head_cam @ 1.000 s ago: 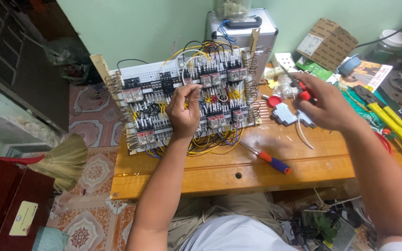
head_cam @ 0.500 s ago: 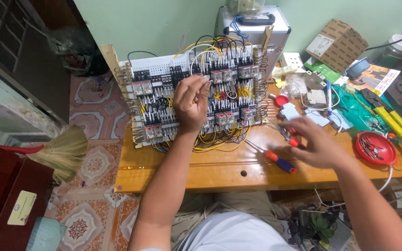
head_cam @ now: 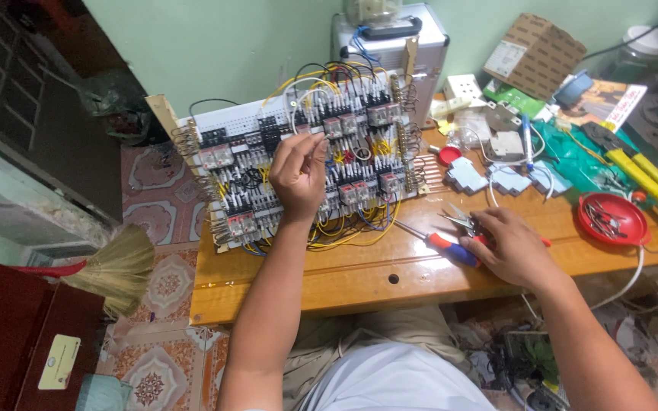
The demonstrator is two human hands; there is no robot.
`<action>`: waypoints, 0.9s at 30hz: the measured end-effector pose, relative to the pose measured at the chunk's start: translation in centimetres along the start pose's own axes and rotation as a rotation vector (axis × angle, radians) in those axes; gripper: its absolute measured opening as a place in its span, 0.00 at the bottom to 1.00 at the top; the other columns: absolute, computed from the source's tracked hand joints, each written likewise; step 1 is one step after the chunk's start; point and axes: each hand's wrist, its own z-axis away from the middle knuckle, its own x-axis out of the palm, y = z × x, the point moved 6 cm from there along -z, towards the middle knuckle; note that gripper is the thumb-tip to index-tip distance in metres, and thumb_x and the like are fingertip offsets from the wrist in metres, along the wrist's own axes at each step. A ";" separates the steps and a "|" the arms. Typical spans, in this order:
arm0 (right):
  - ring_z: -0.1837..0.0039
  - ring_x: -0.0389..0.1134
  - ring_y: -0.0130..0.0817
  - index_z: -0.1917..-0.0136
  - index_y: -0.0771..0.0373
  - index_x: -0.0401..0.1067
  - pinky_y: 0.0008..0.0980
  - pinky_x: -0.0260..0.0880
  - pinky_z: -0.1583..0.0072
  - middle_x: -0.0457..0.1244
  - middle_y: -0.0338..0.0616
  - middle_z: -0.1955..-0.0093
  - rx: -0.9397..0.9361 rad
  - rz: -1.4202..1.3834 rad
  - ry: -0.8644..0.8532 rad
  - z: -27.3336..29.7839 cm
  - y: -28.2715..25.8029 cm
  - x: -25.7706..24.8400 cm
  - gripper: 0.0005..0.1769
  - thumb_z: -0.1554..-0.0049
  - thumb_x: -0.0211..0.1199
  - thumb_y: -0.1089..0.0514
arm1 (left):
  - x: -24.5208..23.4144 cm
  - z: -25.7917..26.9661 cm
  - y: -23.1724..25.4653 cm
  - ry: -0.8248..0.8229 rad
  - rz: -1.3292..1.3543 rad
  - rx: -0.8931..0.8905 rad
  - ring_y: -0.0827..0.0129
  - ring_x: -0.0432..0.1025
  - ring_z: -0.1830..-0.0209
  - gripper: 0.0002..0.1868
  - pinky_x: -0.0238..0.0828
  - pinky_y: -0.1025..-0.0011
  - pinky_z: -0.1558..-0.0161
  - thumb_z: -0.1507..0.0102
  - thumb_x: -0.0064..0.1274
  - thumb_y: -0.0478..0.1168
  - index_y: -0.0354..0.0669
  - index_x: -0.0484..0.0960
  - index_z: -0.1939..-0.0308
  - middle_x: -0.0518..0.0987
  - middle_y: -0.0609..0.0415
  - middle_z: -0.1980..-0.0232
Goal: The person sits on the floor and works on a large electrical board with numerous wires. They use pliers to strip wire insulation and a screwdriver to tighten connections on the board. The person handles multiple wires, cutting and stripping them before connecting them to the terminals.
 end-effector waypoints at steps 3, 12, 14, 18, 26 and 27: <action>0.31 0.68 0.56 0.30 0.58 0.72 0.52 0.69 0.33 0.65 0.53 0.33 -0.073 0.082 0.095 -0.1 1.1 0.7 0.32 0.42 0.62 0.40 | 0.0 -0.1 0.4 0.002 0.006 0.005 0.61 0.74 0.72 0.03 0.68 0.70 0.72 0.34 0.62 0.38 0.46 0.89 0.57 0.84 0.53 0.61; 0.34 0.68 0.61 0.35 0.56 0.73 0.54 0.69 0.35 0.65 0.57 0.37 -0.201 0.032 0.319 0.2 4.6 2.6 0.22 0.40 0.62 0.46 | 0.3 -0.5 1.4 -0.042 -0.007 0.024 0.61 0.75 0.71 0.03 0.68 0.69 0.71 0.32 0.62 0.36 0.44 0.89 0.56 0.83 0.52 0.61; 0.34 0.68 0.60 0.35 0.56 0.74 0.52 0.69 0.35 0.65 0.56 0.38 -0.218 -0.041 0.344 0.4 5.1 2.4 0.20 0.39 0.62 0.49 | 0.4 -0.4 1.5 -0.055 -0.003 0.014 0.63 0.73 0.72 0.03 0.67 0.71 0.72 0.32 0.61 0.36 0.43 0.89 0.55 0.83 0.53 0.61; 0.45 0.71 0.45 0.39 0.54 0.77 0.43 0.70 0.39 0.67 0.42 0.49 -0.178 0.014 0.532 -0.8 9.1 1.9 0.16 0.40 0.68 0.53 | 0.4 -0.6 1.6 -0.055 -0.019 0.014 0.64 0.73 0.73 0.03 0.66 0.72 0.73 0.32 0.61 0.35 0.43 0.89 0.55 0.83 0.52 0.61; 0.47 0.75 0.52 0.51 0.52 0.83 0.47 0.73 0.44 0.72 0.46 0.59 0.204 -0.004 -0.013 -4.5 11.4 1.2 0.14 0.43 0.66 0.44 | 0.6 -0.4 1.5 -0.063 -0.014 -0.004 0.69 0.68 0.77 0.03 0.62 0.73 0.77 0.31 0.61 0.35 0.44 0.88 0.55 0.83 0.54 0.61; 0.46 0.75 0.51 0.52 0.51 0.83 0.46 0.73 0.43 0.73 0.45 0.59 0.198 0.030 -0.051 -5.4 11.7 1.6 0.15 0.45 0.66 0.43 | 0.5 -0.5 1.3 -0.062 -0.013 -0.004 0.71 0.67 0.78 0.03 0.61 0.74 0.77 0.31 0.61 0.35 0.44 0.88 0.55 0.83 0.55 0.61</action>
